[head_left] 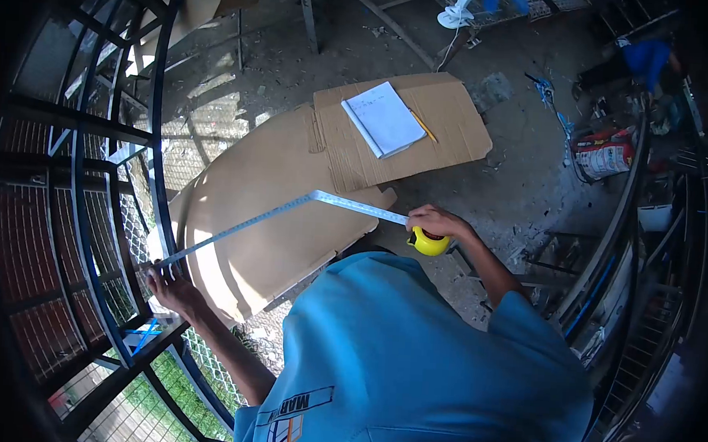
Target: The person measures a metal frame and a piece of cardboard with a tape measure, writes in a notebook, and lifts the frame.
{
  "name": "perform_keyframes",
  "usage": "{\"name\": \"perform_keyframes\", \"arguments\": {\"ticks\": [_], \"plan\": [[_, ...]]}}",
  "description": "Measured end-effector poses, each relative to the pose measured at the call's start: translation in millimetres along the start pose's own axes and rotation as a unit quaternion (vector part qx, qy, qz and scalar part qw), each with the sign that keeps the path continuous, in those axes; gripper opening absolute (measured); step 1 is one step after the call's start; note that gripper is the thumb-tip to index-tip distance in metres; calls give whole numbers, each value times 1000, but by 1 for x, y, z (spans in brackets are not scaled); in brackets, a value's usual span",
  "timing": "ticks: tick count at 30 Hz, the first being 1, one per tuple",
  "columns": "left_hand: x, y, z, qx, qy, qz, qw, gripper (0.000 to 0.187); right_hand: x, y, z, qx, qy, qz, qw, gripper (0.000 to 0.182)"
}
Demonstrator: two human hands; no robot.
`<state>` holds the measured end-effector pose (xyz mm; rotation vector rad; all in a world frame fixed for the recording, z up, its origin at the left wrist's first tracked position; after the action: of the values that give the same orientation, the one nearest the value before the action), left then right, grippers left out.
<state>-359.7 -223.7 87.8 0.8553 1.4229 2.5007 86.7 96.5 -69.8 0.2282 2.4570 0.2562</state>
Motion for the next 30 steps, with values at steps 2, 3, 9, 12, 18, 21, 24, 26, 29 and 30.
{"name": "perform_keyframes", "arguments": {"ticks": [2, 3, 9, 12, 18, 21, 24, 26, 29, 30], "plan": [[-18, -84, -2, -531, 113, -109, 833, 12, -38, -47, 30, 107, -81, 16, 991, 33], [-43, -92, 59, -654, 261, -145, 695, 8, -60, -66, 35, 144, -122, 65, 980, 34], [-162, -179, 177, -598, 86, -530, 595, 15, -120, -159, 74, 267, -202, 97, 937, 35], [-169, -231, 235, -583, -5, -680, 444, 13, -148, -155, 78, 343, -122, 163, 917, 34], [-148, -243, 394, -510, -119, -730, 439, 23, -190, -131, 86, 514, -76, 225, 824, 32], [-126, -369, 391, -255, -122, -570, 771, 58, -171, -80, 77, 566, 21, 233, 790, 33], [-132, -378, 369, -157, -18, -529, 834, 79, -162, -34, 88, 594, 40, 238, 767, 33], [-138, -392, 358, -150, 31, -524, 838, 80, -169, -9, 113, 602, -4, 271, 751, 31], [-151, -388, 345, -265, 26, -462, 846, 77, -168, 14, 143, 588, -48, 212, 779, 30], [-155, -375, 336, -251, 38, -458, 852, 77, -167, 17, 154, 579, -77, 198, 787, 30]]}}
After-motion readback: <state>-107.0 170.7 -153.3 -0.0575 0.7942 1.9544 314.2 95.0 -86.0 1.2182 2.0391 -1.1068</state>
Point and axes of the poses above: each hand's wrist, its own x-axis towards the middle knuckle, its own y-axis out of the back of the hand, z = x × y, the point moved 10 cm from there along x, towards the middle knuckle, and after that the axes turned 9 degrees about -z, right-handed, at the moved point
